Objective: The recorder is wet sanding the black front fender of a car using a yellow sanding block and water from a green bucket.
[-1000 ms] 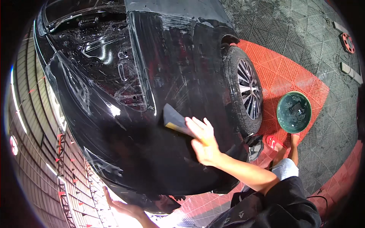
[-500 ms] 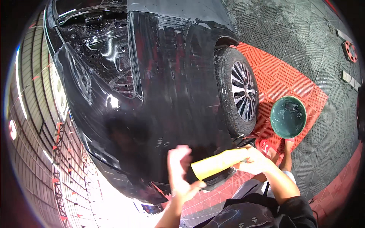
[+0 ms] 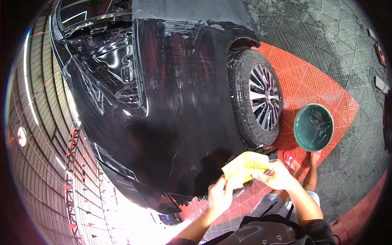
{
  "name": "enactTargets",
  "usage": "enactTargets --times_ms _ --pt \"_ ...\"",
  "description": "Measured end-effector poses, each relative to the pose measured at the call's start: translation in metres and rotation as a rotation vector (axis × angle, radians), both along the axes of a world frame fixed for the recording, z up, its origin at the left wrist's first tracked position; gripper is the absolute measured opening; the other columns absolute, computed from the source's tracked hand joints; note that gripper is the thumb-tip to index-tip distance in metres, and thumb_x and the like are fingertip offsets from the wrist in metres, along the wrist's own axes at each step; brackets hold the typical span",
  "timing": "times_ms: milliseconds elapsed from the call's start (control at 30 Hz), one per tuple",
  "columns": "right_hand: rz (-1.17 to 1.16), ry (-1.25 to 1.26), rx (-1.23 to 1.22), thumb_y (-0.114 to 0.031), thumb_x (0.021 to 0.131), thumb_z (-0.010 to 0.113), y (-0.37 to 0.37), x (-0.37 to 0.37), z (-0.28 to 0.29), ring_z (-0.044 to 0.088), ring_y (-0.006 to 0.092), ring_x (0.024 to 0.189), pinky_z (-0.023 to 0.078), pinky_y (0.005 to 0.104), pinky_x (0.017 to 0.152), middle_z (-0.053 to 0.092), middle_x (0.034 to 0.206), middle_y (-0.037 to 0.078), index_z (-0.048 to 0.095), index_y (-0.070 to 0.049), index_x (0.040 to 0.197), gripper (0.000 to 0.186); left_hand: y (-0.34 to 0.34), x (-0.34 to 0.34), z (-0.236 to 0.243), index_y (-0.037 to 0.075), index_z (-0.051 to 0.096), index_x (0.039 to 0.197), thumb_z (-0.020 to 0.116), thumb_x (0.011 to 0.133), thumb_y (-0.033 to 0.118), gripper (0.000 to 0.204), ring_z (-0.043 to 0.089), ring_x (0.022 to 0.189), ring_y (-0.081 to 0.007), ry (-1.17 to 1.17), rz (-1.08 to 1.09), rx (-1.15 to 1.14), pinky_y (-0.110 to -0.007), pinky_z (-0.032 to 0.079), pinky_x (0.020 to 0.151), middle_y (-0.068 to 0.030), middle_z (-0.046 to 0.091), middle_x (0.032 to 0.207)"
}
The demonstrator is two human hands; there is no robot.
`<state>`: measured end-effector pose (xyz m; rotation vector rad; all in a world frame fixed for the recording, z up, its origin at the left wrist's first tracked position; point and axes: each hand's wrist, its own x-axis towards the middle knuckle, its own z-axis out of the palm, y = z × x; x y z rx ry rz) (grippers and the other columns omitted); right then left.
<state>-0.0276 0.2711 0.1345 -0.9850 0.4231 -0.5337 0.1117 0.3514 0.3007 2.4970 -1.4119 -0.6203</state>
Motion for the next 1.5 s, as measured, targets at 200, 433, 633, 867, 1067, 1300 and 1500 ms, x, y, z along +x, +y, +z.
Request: enactTargets --times_ms 200,433,633,867,1067,1300,1500 --pt "0.007 -0.099 -0.087 -0.026 0.084 0.078 0.007 0.017 0.005 0.073 0.0255 0.069 0.056 0.0372 0.061 0.071 0.072 0.019 0.066 0.009 0.098 0.039 -0.009 -0.019 -0.016 -0.007 0.041 0.144 0.055 0.098 0.017 0.053 0.048 0.131 -0.0479 -0.104 -0.375 0.143 -0.053 0.04 0.109 -0.0304 0.039 0.151" --pt "0.338 -0.277 0.999 -0.033 0.106 0.048 0.001 0.041 0.014 0.075 0.0308 0.074 0.058 0.0302 0.042 0.071 0.101 0.022 0.059 0.013 0.108 0.046 -0.006 0.003 0.012 -0.004 0.049 0.14 0.053 0.097 0.013 0.047 0.047 0.135 -0.0442 -0.135 -0.478 0.154 -0.059 0.03 0.114 -0.0253 0.048 0.146" --pt "-0.017 -0.057 0.369 -0.025 0.106 0.045 -0.021 0.103 0.045 0.074 0.0261 0.08 0.057 0.0313 0.07 0.07 0.099 0.015 0.052 -0.01 0.142 0.04 -0.011 0.059 0.138 -0.004 0.057 0.126 0.047 0.096 0.01 0.034 0.04 0.14 -0.0421 -0.786 -0.344 -0.061 -0.058 0.026 0.117 -0.0259 0.05 0.143" --pt "-0.732 -0.257 -0.398 -0.026 0.082 0.079 -0.055 0.226 0.105 0.051 0.0492 0.125 0.041 0.0461 0.108 0.052 0.139 0.027 0.043 0.005 0.144 0.078 0.021 0.168 0.253 0.001 0.041 0.146 0.04 0.105 0.043 0.059 0.027 0.149 -0.0346 -1.218 -0.067 -0.452 -0.051 0.016 0.122 -0.0202 0.036 0.157" --pt "-0.636 0.13 -0.636 -0.034 0.075 0.078 -0.041 0.236 0.11 0.036 0.0566 0.135 0.026 0.065 0.112 0.043 0.147 0.029 0.039 0.007 0.145 0.091 0.013 0.209 0.248 0.003 0.018 0.158 0.021 0.105 0.052 0.072 0.016 0.153 -0.0305 -0.957 0.113 -0.668 -0.048 0.011 0.125 -0.0137 0.019 0.165" --pt "-0.603 0.061 -0.612 -0.022 0.079 0.07 -0.076 0.244 0.122 0.036 0.0523 0.139 0.025 0.0595 0.117 0.036 0.151 0.033 0.031 0.013 0.147 0.086 0.001 0.191 0.241 -0.008 0.049 0.137 0.028 0.107 0.04 0.06 0.049 0.131 -0.0397 -1.28 0.018 -0.492 -0.051 0.043 0.109 -0.0274 0.048 0.143" --pt "-0.847 0.098 -0.624 -0.03 0.093 0.065 -0.211 0.288 0.127 0.037 0.0458 0.141 0.027 0.0517 0.119 0.04 0.147 0.034 0.034 0.014 0.144 0.074 0.026 0.215 0.252 -0.012 0.04 0.142 0.03 0.103 0.05 0.074 0.052 0.124 -0.0426 -1.09 -0.01 -0.395 -0.053 0.045 0.104 -0.031 0.048 0.139"
